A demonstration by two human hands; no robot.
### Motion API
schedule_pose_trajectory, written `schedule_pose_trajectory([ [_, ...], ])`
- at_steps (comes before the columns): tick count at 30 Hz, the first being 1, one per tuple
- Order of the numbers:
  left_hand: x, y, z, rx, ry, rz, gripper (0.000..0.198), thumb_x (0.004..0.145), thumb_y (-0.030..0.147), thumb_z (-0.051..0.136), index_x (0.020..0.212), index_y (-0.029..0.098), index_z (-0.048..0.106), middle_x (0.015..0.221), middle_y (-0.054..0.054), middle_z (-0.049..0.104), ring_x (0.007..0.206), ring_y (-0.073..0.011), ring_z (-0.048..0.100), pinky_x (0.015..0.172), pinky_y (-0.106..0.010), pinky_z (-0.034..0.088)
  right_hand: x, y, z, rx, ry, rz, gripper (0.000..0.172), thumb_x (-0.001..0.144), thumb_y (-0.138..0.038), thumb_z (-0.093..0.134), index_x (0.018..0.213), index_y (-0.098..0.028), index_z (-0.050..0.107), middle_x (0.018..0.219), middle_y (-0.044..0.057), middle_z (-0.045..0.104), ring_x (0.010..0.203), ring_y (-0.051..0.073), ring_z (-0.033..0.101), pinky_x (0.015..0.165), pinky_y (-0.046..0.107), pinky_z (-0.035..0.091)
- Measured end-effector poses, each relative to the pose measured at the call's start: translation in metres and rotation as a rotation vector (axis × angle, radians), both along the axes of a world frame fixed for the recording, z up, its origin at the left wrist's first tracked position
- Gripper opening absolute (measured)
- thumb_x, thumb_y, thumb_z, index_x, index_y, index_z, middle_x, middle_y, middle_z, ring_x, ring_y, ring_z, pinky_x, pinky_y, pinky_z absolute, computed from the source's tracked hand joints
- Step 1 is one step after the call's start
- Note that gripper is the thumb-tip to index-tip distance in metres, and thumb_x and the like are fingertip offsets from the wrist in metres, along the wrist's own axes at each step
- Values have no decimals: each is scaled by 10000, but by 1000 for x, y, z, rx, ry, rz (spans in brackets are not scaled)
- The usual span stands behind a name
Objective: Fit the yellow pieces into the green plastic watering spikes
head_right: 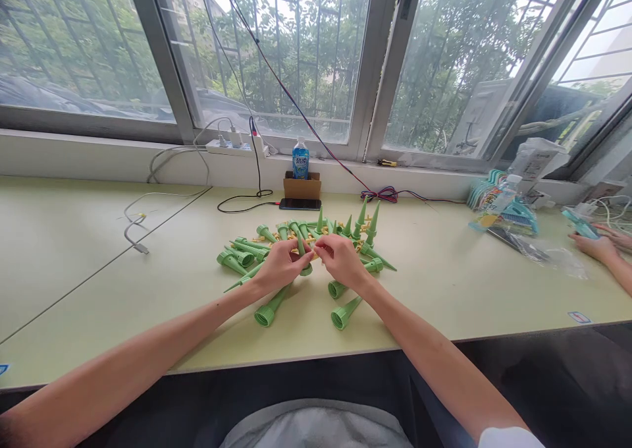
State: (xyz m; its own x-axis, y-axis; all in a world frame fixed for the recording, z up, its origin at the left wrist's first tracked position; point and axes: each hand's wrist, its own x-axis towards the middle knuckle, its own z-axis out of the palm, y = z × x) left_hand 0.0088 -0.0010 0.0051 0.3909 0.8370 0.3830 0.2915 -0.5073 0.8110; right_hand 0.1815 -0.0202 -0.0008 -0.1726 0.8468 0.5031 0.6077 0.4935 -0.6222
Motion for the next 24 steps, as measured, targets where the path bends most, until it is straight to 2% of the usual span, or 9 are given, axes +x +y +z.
schedule_pose_trajectory([
  [11,2,0,-5,94,58,-24,204,822,299,583,679,154,583,504,47,473,458,-75,366,473,-204,305,1,1,-1,29,-44,5,162,918,-240,535,827,-185,657,756,26,641,611,139,544,612,266,442],
  [18,4,-3,-7,156,96,-47,209,822,277,585,651,159,575,519,47,475,484,-80,379,508,-213,324,1,1,-1,40,-71,9,161,913,-225,542,817,-191,666,761,27,652,666,150,556,640,267,439],
  [24,4,-3,-6,155,95,-50,208,822,276,583,650,159,585,504,51,467,474,-79,383,512,-207,326,1,1,-2,16,-43,13,165,912,-227,535,809,-188,657,761,26,644,637,145,555,614,261,439],
])
